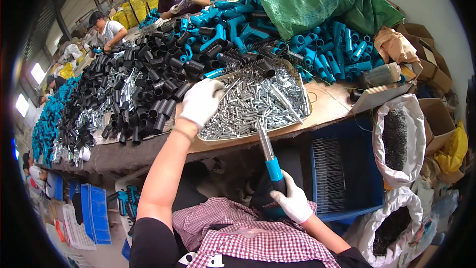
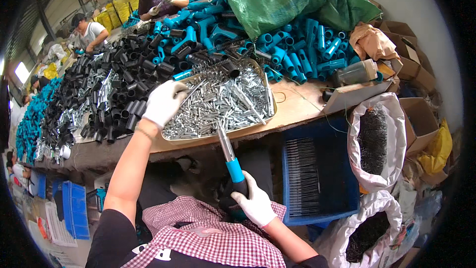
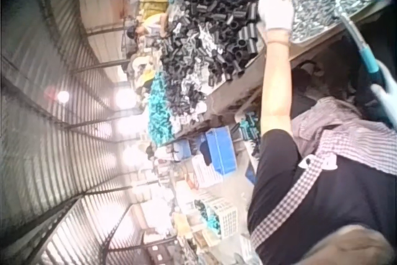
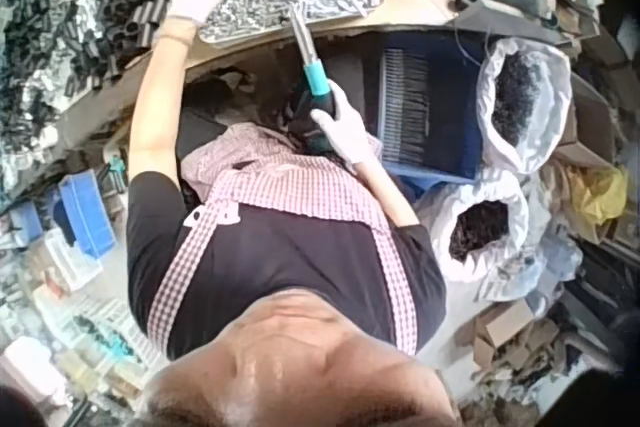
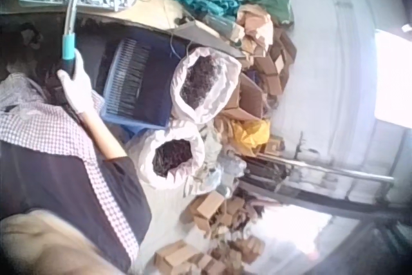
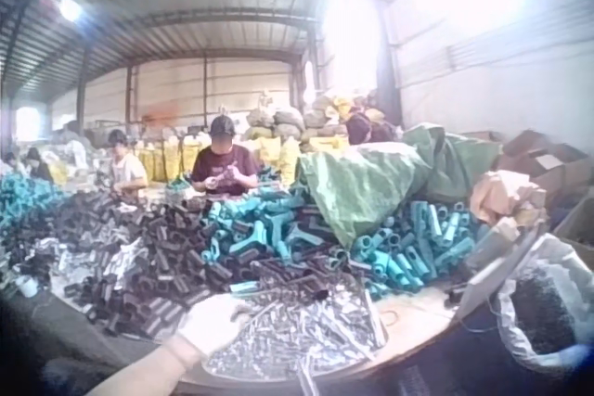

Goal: The person assembles tools by inserting metal pins and springs into metal cylinders and fitting plastic handles onto the assemblies by hand.

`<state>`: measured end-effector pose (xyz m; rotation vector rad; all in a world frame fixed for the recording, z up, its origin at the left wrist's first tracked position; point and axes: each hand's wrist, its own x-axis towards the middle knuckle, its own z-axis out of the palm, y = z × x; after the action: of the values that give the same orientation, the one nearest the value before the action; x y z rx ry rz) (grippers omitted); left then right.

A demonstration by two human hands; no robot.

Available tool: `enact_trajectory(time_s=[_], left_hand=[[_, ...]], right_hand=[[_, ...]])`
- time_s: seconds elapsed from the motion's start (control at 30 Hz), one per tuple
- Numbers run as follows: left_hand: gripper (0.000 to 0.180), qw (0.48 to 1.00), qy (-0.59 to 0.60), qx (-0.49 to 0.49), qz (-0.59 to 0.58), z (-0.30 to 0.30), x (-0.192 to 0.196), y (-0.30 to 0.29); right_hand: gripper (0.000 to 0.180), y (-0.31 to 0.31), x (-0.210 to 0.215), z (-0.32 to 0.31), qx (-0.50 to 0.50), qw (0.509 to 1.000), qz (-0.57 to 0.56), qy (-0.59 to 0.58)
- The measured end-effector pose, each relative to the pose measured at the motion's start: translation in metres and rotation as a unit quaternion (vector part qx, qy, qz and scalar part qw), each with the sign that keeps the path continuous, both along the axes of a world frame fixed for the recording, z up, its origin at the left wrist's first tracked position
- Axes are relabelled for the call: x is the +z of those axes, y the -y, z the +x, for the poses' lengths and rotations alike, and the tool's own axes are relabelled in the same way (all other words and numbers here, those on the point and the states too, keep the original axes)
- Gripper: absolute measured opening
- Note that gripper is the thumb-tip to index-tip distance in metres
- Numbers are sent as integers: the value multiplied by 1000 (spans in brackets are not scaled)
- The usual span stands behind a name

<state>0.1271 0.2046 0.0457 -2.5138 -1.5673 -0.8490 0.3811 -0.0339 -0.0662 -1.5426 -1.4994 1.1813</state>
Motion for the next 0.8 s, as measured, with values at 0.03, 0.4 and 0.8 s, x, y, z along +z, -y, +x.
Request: enact_trajectory(time_s=[0.03, 0.4, 0.8], left_hand=[[19, 999, -34, 17, -2, 6, -5, -10], [35, 992, -77, 37, -98, 15, 15, -42], [32, 944, 263, -52, -192, -60, 2, 143]], right_hand=[[74, 2, 2, -2, -13, 999, -29, 30], [60, 7, -22, -4, -147, 986, 33, 78], [51, -46, 48, -45, 86, 918, -6, -387]])
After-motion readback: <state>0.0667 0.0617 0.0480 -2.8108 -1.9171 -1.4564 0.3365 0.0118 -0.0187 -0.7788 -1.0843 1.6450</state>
